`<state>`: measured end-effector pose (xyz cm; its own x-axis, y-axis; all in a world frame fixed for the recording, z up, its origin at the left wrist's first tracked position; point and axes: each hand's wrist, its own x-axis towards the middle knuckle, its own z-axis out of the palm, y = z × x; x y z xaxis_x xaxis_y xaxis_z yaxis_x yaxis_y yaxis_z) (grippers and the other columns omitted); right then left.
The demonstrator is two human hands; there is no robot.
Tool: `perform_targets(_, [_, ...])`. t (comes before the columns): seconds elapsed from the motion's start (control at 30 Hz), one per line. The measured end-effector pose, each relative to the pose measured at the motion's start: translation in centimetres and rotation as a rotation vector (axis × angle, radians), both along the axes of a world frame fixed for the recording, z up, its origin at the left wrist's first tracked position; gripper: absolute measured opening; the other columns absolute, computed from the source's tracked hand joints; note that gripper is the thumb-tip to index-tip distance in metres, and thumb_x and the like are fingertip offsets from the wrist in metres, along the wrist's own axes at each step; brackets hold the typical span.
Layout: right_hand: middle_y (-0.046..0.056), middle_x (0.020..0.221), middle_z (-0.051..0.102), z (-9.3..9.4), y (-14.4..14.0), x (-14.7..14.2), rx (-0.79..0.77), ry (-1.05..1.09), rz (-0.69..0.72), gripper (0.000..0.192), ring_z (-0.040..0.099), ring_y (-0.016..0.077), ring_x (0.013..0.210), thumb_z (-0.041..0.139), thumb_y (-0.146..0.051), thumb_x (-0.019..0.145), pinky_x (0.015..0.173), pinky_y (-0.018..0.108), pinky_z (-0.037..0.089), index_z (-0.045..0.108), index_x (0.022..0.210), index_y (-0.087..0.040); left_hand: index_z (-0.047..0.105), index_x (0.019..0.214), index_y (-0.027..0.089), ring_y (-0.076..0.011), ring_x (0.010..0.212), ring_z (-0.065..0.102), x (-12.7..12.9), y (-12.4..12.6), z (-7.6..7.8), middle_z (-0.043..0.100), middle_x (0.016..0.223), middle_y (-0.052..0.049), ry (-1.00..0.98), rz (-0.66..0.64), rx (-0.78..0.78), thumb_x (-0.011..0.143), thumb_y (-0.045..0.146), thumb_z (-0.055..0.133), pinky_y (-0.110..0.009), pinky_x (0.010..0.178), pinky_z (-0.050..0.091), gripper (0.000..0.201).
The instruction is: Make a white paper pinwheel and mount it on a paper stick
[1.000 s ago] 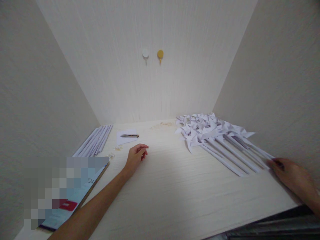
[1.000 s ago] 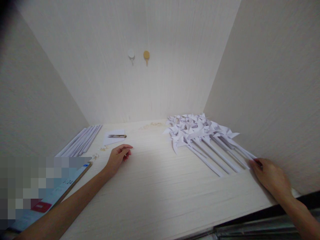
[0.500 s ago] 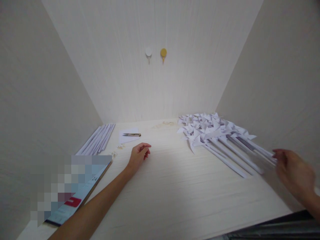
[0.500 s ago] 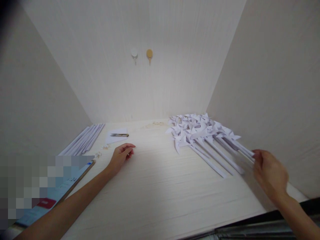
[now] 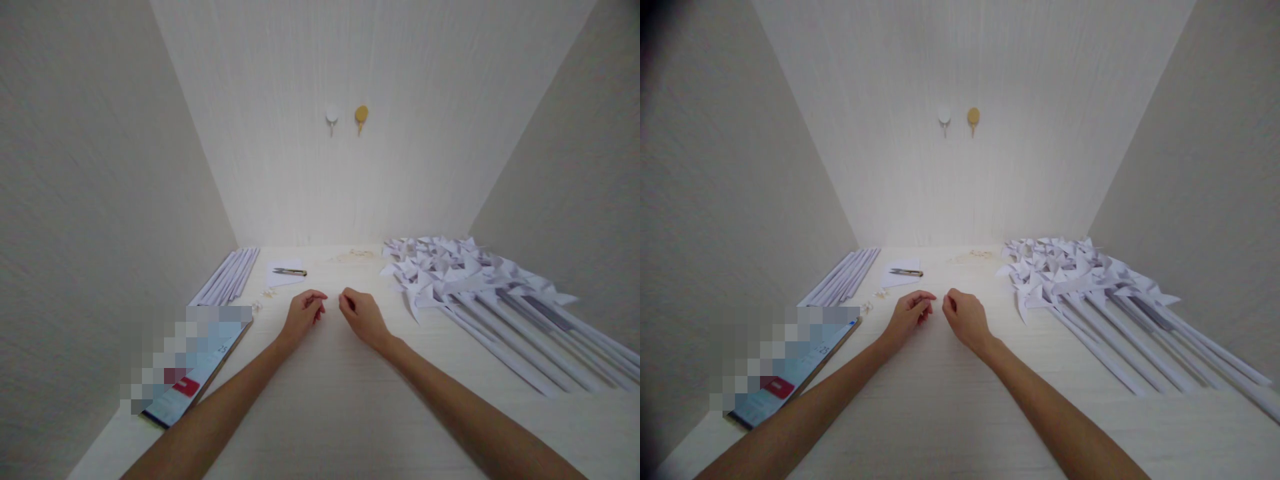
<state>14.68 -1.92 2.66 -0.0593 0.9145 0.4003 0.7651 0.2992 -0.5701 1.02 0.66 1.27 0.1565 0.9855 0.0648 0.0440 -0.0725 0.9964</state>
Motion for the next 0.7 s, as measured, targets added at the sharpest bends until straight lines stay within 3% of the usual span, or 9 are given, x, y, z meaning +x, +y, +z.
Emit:
perform_targets(0.13, [-0.004, 0.047, 0.036, -1.4, 2.3, -2.4, -0.032, 0.139, 0.004, 0.023, 0.033, 0.0098, 0.047, 0.035, -0.022, 0.074, 0.047, 0.022, 0.021, 0.035, 0.052, -0.02, 0.055, 0.074, 0.014, -0.0066, 0.037, 0.041, 0.0, 0.2, -0.3, 0.049, 0.047, 0.005, -0.021, 0.021, 0.017, 0.062, 0.024, 0.048, -0.019, 0.036, 0.029, 0.017])
perform_targets(0.27, [-0.004, 0.046, 0.035, -2.3, 3.4, -2.7, -0.034, 0.278, 0.028, 0.024, 0.033, 0.0101, 0.046, 0.035, -0.025, 0.073, 0.047, 0.022, 0.023, 0.033, 0.05, -0.02, 0.052, 0.074, 0.015, -0.0066, 0.037, 0.04, 0.0, 0.2, -0.3, 0.049, 0.047, 0.006, -0.025, 0.023, 0.007, 0.064, 0.025, 0.048, -0.019, 0.036, 0.029, 0.015])
perform_targets(0.43, [-0.005, 0.044, 0.032, -2.5, 3.6, -2.2, -0.036, 0.395, 0.011, 0.026, 0.031, 0.0101, 0.045, 0.035, -0.03, 0.071, 0.045, 0.023, 0.023, 0.029, 0.047, -0.021, 0.041, 0.059, 0.018, -0.0053, 0.037, 0.038, -0.1, 0.1, -0.5, 0.046, 0.046, 0.006, -0.01, 0.077, 0.052, 0.068, 0.033, 0.049, -0.018, 0.037, 0.029, 0.019])
perform_targets(0.6, [-0.005, 0.042, 0.034, -2.4, 3.3, -2.1, -0.072, 0.439, 0.053, 0.028, 0.034, 0.0108, 0.043, 0.034, -0.031, 0.073, 0.045, 0.024, 0.026, 0.032, 0.047, -0.021, 0.041, 0.058, 0.018, -0.0057, 0.037, 0.038, -0.4, 0.6, -0.9, 0.046, 0.047, 0.005, -0.013, 0.178, 0.11, 0.071, 0.035, 0.047, -0.018, 0.037, 0.029, 0.022])
perform_targets(0.7, [-0.004, 0.043, 0.038, -2.5, 3.4, -2.2, -0.098, 0.457, 0.064, 0.028, 0.037, 0.011, 0.043, 0.035, -0.03, 0.074, 0.045, 0.024, 0.028, 0.037, 0.049, -0.02, 0.043, 0.058, 0.018, -0.0061, 0.038, 0.039, -0.6, 1.5, -0.4, 0.049, 0.048, 0.003, 0.007, 0.229, 0.143, 0.071, 0.037, 0.046, -0.018, 0.037, 0.028, 0.024])
